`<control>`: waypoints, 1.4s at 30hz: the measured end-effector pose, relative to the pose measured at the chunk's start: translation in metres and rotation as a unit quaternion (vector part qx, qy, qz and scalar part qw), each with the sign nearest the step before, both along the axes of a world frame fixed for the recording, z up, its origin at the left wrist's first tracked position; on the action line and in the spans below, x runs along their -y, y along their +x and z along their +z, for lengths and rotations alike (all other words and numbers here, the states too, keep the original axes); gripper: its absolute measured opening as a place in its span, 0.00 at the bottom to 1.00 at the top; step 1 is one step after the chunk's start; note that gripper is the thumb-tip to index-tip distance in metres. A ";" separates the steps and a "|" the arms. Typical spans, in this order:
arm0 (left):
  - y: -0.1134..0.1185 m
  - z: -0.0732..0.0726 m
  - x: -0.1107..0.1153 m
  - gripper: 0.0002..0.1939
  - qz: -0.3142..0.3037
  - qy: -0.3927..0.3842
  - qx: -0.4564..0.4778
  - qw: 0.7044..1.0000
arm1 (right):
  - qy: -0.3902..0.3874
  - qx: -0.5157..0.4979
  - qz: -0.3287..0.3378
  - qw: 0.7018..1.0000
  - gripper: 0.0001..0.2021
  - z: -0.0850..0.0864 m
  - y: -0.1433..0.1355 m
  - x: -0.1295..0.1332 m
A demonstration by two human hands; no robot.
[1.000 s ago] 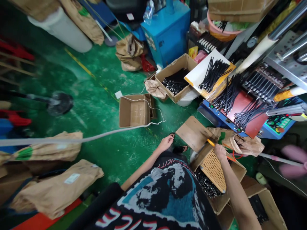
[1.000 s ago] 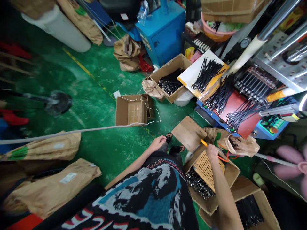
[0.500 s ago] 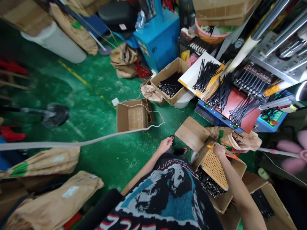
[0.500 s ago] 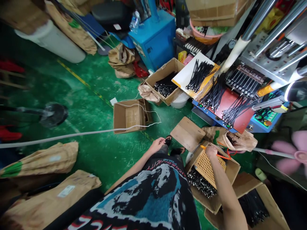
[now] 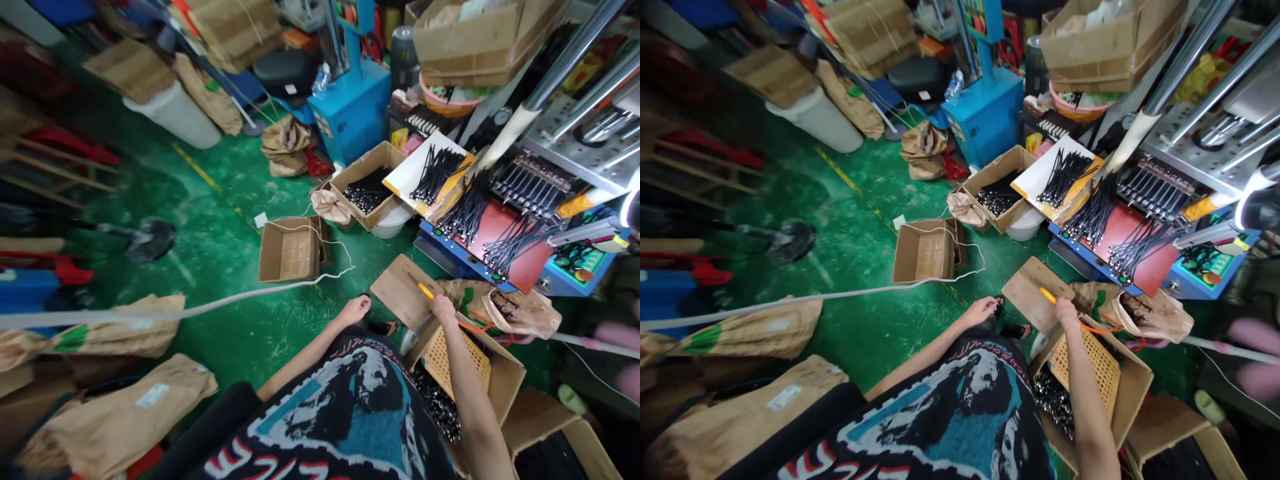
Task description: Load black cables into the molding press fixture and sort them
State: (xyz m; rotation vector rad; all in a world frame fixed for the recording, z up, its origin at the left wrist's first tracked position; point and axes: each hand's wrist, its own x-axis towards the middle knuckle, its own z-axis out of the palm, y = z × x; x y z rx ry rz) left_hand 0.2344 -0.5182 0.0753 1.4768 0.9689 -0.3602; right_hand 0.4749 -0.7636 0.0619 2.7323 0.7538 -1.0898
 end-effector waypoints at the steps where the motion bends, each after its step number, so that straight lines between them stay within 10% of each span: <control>1: 0.003 0.000 -0.001 0.18 0.019 -0.013 0.001 1.000 | 0.022 -0.027 0.011 0.999 0.20 0.004 -0.003 -0.003; 12: 0.030 0.039 -0.006 0.27 0.207 -0.265 0.095 0.937 | 0.281 -0.151 0.053 0.946 0.19 0.085 -0.066 0.078; 17: 0.039 0.048 -0.025 0.25 0.280 -0.263 0.175 0.907 | 0.326 -0.139 0.015 0.935 0.21 0.104 -0.075 0.098; 36: 0.027 0.042 -0.052 0.18 0.272 -0.163 0.167 0.934 | 0.359 -0.138 -0.041 0.922 0.24 0.106 -0.081 0.076; 42: 0.019 0.059 -0.022 0.16 0.171 -0.154 0.174 0.958 | 0.418 -0.047 -0.165 0.892 0.25 0.098 -0.074 0.063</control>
